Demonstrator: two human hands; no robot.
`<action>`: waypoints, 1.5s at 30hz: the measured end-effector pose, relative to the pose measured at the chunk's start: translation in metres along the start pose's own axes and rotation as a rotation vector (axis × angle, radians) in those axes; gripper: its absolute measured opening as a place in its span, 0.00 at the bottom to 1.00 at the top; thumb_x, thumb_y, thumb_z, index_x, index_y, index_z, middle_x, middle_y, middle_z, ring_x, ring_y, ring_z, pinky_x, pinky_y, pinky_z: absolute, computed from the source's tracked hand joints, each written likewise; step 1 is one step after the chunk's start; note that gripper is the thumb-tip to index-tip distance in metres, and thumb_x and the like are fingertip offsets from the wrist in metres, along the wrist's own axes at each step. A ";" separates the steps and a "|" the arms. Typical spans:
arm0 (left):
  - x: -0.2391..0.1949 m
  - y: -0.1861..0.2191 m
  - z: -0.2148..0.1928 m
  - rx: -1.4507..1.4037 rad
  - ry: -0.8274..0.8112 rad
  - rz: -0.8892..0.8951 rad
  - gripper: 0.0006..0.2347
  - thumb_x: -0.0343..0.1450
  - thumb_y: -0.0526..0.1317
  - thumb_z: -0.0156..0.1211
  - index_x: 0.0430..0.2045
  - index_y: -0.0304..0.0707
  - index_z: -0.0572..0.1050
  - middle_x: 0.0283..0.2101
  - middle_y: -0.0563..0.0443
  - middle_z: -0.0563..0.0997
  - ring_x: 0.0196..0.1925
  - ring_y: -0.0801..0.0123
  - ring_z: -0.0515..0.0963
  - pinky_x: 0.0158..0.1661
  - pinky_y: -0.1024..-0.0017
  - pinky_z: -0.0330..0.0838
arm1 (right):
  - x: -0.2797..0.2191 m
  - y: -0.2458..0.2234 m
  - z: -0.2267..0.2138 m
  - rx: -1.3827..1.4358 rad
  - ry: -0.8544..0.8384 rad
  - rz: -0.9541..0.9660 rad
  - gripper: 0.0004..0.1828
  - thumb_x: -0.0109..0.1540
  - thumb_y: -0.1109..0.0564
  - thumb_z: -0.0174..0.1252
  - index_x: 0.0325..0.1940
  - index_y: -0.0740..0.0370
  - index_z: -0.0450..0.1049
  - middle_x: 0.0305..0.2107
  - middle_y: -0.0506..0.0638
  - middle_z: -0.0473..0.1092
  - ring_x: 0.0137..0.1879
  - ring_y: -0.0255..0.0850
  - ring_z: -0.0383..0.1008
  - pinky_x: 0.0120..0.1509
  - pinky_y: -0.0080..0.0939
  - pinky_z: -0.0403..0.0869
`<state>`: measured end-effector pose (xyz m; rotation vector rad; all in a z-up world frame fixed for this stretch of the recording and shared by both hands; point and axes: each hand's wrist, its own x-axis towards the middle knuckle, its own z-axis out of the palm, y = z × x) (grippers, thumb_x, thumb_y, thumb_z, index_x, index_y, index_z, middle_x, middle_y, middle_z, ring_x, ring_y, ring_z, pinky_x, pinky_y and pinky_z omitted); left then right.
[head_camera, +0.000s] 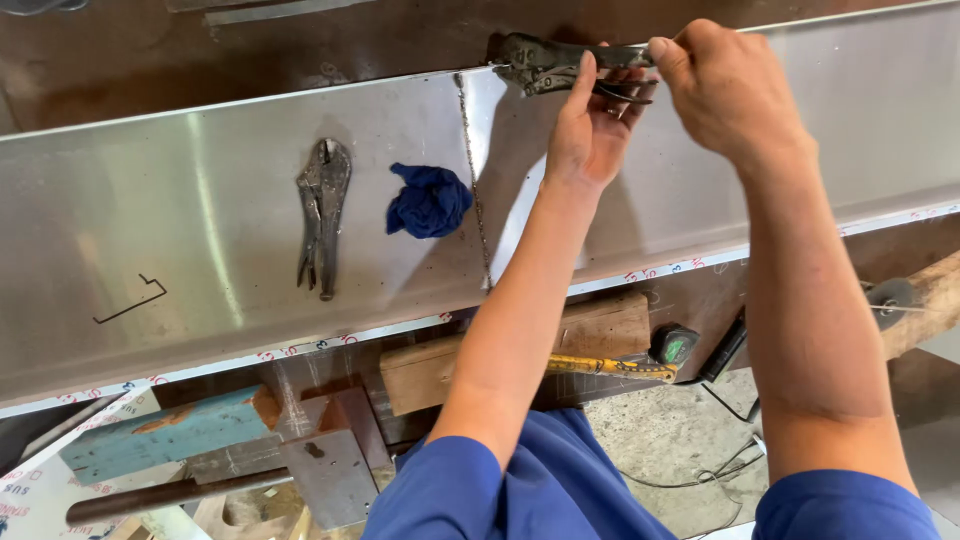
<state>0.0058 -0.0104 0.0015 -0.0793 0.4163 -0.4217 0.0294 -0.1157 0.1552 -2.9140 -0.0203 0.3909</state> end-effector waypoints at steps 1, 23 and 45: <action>0.008 -0.008 0.004 -0.110 0.058 0.056 0.14 0.76 0.48 0.61 0.50 0.41 0.75 0.42 0.50 0.81 0.44 0.65 0.80 0.52 0.62 0.77 | 0.001 0.015 0.015 -0.126 0.112 -0.125 0.29 0.80 0.44 0.49 0.35 0.69 0.73 0.29 0.64 0.73 0.38 0.64 0.73 0.42 0.61 0.70; 0.013 -0.014 0.015 -0.154 0.115 0.016 0.15 0.72 0.57 0.62 0.37 0.49 0.77 0.12 0.64 0.54 0.14 0.78 0.56 0.20 0.77 0.53 | 0.005 0.018 0.041 -0.050 0.188 -0.181 0.25 0.82 0.47 0.47 0.37 0.67 0.66 0.28 0.62 0.70 0.34 0.63 0.70 0.39 0.59 0.68; 0.018 0.002 0.050 -0.365 0.154 0.078 0.06 0.71 0.44 0.60 0.28 0.46 0.74 0.32 0.54 0.80 0.37 0.66 0.81 0.44 0.71 0.80 | 0.001 -0.007 0.024 0.050 0.184 -0.264 0.21 0.80 0.51 0.53 0.39 0.69 0.64 0.34 0.66 0.70 0.42 0.65 0.70 0.46 0.61 0.68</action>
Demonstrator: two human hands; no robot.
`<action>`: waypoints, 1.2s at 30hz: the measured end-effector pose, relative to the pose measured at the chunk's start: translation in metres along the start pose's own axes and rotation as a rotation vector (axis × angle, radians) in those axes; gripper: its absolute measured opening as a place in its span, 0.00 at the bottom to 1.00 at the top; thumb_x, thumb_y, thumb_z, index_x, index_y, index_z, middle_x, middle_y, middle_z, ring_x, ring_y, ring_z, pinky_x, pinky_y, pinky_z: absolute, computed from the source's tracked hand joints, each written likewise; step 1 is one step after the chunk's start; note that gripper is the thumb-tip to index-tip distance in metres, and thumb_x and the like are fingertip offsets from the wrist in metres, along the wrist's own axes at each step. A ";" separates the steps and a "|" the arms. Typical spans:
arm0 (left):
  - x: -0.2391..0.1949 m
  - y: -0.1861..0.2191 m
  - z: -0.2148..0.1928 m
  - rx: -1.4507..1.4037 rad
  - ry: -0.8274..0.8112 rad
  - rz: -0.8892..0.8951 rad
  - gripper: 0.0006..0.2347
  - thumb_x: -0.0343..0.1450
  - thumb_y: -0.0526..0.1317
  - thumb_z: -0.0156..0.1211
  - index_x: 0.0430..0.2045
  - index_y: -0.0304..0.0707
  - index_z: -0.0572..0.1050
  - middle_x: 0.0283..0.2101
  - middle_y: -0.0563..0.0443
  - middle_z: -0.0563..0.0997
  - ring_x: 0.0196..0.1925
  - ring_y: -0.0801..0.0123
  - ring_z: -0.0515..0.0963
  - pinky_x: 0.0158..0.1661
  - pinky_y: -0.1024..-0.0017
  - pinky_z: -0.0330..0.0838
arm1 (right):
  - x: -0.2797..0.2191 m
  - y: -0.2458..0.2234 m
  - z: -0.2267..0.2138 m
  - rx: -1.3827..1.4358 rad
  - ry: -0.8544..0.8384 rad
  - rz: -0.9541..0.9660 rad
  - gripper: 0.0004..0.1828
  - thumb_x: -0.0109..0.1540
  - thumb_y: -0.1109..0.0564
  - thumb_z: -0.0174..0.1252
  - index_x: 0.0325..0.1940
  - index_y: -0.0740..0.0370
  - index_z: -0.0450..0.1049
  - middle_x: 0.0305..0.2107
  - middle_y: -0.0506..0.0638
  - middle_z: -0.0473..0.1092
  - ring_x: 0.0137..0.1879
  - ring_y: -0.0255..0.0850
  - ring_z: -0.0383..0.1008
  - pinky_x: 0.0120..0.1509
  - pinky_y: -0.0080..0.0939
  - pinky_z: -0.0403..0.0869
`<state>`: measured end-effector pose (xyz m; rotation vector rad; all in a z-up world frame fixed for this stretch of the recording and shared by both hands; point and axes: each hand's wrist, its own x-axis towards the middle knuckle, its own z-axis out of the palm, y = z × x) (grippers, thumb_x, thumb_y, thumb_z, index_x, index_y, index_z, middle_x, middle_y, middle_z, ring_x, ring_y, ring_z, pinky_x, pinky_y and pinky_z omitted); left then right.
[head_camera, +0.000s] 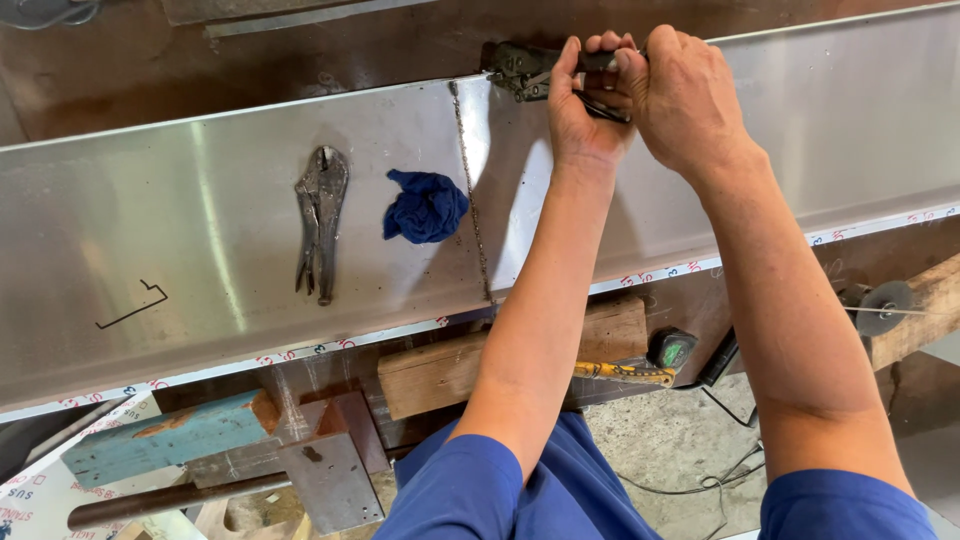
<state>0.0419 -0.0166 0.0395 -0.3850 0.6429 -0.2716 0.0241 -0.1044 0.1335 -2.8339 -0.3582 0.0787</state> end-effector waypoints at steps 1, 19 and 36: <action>0.018 0.001 -0.022 -0.047 -0.111 -0.041 0.11 0.71 0.44 0.64 0.25 0.40 0.71 0.29 0.53 0.78 0.36 0.63 0.81 0.45 0.67 0.80 | -0.002 -0.002 0.000 0.001 -0.001 -0.003 0.22 0.80 0.51 0.53 0.38 0.69 0.63 0.34 0.67 0.70 0.41 0.65 0.70 0.45 0.61 0.68; 0.005 0.009 -0.038 0.109 -0.137 -0.094 0.14 0.72 0.57 0.64 0.37 0.49 0.78 0.15 0.63 0.54 0.16 0.78 0.54 0.17 0.77 0.50 | -0.004 0.006 0.011 0.021 0.037 0.064 0.25 0.80 0.49 0.51 0.34 0.68 0.64 0.25 0.64 0.69 0.32 0.63 0.68 0.36 0.59 0.66; -0.012 0.006 -0.008 0.005 -0.112 -0.081 0.12 0.72 0.52 0.60 0.37 0.45 0.78 0.37 0.53 0.80 0.40 0.66 0.78 0.43 0.69 0.75 | 0.018 -0.016 0.014 0.603 0.063 0.524 0.31 0.74 0.43 0.44 0.28 0.66 0.78 0.21 0.50 0.76 0.26 0.37 0.75 0.33 0.41 0.74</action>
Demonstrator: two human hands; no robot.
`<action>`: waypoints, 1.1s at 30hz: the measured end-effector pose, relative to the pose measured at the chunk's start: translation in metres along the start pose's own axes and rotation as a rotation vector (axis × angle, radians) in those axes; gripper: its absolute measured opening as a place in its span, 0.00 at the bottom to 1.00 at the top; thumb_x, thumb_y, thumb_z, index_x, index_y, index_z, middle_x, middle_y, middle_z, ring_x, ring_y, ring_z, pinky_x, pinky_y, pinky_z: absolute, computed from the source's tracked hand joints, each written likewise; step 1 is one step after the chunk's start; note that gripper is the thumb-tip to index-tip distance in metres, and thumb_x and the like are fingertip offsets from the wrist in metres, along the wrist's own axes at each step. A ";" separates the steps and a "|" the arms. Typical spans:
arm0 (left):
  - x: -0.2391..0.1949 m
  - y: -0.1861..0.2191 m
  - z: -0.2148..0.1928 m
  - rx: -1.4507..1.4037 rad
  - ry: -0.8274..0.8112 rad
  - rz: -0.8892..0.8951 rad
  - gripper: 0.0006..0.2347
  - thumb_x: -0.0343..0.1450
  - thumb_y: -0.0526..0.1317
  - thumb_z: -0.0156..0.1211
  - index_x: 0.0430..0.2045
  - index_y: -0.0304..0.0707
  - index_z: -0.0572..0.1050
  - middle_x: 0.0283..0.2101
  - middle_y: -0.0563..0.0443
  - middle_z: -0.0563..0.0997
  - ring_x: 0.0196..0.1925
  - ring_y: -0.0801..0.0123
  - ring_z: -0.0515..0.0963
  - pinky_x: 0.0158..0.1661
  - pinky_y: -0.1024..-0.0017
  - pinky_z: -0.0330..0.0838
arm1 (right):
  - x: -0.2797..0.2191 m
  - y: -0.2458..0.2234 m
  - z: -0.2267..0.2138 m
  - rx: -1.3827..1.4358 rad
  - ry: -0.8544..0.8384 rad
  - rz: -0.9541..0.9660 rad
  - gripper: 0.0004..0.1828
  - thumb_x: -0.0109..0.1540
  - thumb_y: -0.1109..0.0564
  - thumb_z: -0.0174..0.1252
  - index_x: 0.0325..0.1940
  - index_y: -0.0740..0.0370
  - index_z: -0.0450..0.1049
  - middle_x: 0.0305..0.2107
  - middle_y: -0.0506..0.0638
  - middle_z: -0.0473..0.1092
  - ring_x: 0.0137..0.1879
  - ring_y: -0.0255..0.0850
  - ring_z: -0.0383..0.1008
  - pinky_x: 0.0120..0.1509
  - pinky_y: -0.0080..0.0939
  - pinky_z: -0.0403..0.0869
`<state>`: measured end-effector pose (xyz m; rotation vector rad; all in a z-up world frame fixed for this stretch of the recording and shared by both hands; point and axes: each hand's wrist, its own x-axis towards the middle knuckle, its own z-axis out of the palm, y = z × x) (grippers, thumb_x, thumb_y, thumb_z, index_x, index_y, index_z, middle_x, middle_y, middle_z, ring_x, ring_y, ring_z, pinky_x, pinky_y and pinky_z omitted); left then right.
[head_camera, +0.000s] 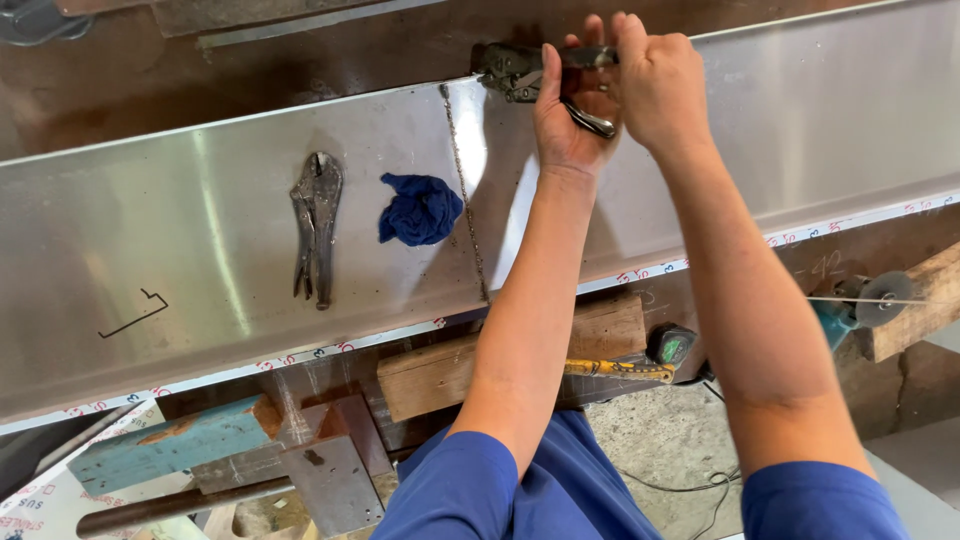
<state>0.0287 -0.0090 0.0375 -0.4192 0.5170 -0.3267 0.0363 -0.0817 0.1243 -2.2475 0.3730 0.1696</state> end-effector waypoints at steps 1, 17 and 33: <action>-0.001 -0.002 0.002 -0.062 -0.091 0.018 0.11 0.75 0.49 0.58 0.39 0.43 0.77 0.48 0.53 0.82 0.53 0.63 0.81 0.56 0.66 0.77 | -0.001 -0.005 0.002 0.019 0.041 -0.032 0.30 0.73 0.44 0.43 0.31 0.65 0.80 0.22 0.53 0.78 0.28 0.40 0.81 0.36 0.42 0.78; 0.048 0.029 -0.047 0.166 -0.060 0.047 0.11 0.75 0.44 0.61 0.27 0.38 0.79 0.34 0.49 0.84 0.39 0.65 0.82 0.47 0.68 0.78 | -0.013 -0.004 0.029 -0.097 0.317 -0.105 0.28 0.70 0.42 0.45 0.32 0.64 0.81 0.27 0.64 0.75 0.36 0.63 0.76 0.39 0.56 0.73; 0.071 0.037 -0.051 0.151 0.119 0.071 0.08 0.63 0.41 0.59 0.14 0.42 0.71 0.22 0.53 0.77 0.29 0.66 0.78 0.36 0.71 0.75 | -0.021 -0.007 0.025 -0.098 0.220 -0.104 0.27 0.70 0.41 0.47 0.32 0.64 0.79 0.26 0.64 0.74 0.34 0.62 0.76 0.39 0.56 0.72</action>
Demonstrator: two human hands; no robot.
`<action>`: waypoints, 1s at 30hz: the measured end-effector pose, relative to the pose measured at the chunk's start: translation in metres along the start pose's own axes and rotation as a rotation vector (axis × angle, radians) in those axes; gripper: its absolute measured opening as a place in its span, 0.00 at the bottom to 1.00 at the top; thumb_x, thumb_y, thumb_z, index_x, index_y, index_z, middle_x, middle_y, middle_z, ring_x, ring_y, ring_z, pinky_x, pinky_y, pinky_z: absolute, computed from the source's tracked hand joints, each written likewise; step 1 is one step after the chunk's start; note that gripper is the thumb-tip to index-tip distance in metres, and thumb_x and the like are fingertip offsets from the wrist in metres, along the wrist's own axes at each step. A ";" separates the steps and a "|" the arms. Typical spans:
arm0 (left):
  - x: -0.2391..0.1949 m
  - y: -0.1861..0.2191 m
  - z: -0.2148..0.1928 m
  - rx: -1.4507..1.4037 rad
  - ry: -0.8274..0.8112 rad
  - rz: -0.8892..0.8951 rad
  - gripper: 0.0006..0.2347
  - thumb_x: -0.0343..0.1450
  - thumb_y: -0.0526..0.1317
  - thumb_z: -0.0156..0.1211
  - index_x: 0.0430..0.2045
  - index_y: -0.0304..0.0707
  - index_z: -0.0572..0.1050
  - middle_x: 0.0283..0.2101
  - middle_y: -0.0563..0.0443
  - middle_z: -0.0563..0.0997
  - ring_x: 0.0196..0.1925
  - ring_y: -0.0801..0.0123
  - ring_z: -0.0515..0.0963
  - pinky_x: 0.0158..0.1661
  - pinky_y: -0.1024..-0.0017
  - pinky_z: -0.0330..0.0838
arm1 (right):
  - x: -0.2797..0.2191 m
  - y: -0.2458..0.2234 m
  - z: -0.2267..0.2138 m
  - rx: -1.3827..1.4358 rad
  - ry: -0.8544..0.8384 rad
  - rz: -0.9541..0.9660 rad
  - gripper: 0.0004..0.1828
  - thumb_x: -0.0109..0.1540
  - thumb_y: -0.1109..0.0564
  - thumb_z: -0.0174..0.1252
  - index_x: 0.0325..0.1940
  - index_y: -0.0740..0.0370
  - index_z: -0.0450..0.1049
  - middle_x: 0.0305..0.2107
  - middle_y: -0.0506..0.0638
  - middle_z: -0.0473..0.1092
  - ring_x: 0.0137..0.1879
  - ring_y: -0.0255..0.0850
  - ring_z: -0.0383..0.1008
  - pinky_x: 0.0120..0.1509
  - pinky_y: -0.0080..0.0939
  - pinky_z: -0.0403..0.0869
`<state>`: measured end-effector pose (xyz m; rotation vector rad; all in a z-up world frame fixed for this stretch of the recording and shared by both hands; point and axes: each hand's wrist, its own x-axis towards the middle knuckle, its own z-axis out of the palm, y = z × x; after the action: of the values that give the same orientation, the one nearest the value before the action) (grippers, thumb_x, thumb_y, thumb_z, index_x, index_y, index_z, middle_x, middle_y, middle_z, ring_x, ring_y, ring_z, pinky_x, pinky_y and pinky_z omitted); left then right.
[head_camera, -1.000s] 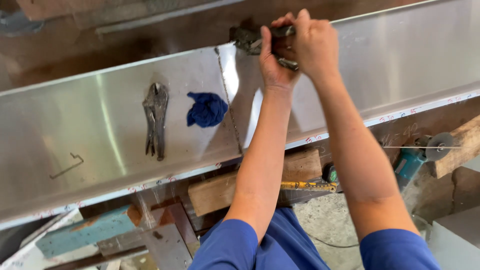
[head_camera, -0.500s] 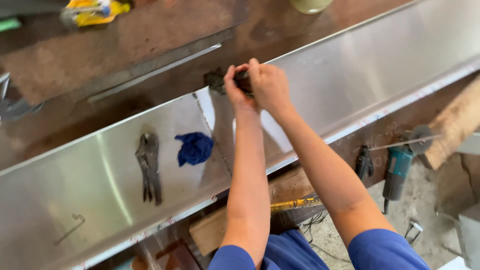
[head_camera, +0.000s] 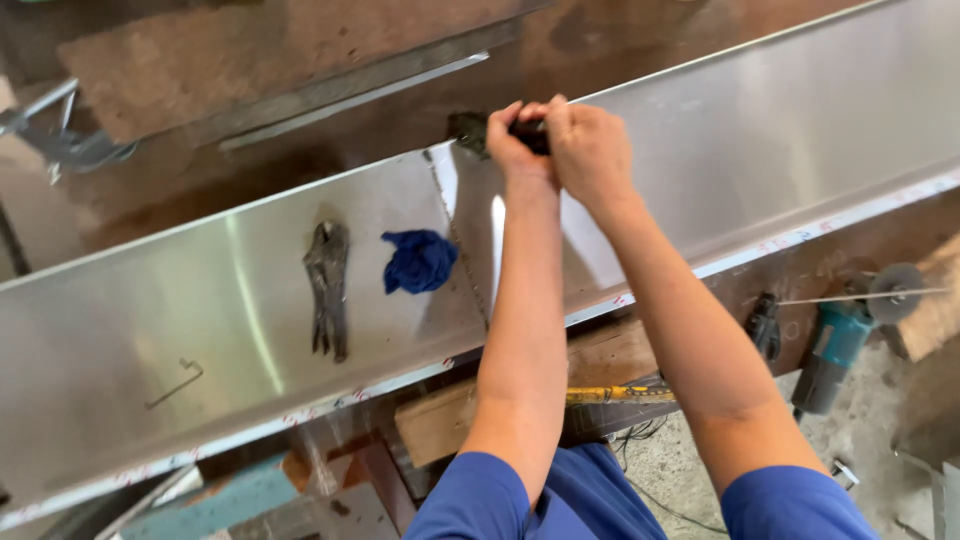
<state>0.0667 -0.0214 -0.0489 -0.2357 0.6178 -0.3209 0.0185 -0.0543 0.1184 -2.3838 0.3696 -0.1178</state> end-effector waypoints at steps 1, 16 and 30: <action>0.006 -0.001 -0.004 -0.045 -0.021 -0.016 0.09 0.64 0.40 0.59 0.13 0.43 0.69 0.21 0.54 0.76 0.29 0.67 0.77 0.36 0.71 0.76 | -0.001 -0.003 -0.003 0.000 -0.011 0.008 0.27 0.71 0.42 0.47 0.32 0.65 0.79 0.25 0.64 0.73 0.33 0.62 0.76 0.38 0.55 0.72; -0.134 0.205 -0.009 2.383 0.249 1.379 0.07 0.71 0.41 0.68 0.37 0.40 0.79 0.48 0.46 0.77 0.48 0.50 0.77 0.48 0.55 0.73 | -0.090 0.068 0.077 -0.048 0.049 -0.310 0.10 0.68 0.55 0.62 0.38 0.64 0.72 0.35 0.57 0.71 0.41 0.53 0.72 0.44 0.49 0.71; -0.098 0.213 0.043 2.858 0.389 0.747 0.25 0.60 0.62 0.74 0.26 0.34 0.81 0.33 0.39 0.83 0.39 0.48 0.82 0.40 0.55 0.76 | -0.044 0.030 0.174 -0.172 -0.163 0.116 0.26 0.55 0.38 0.74 0.31 0.64 0.77 0.37 0.58 0.72 0.50 0.55 0.71 0.51 0.52 0.71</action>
<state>0.0650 0.2165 -0.0295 2.7571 0.0697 -0.2341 0.0024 0.0496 -0.0302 -2.5121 0.4541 0.1675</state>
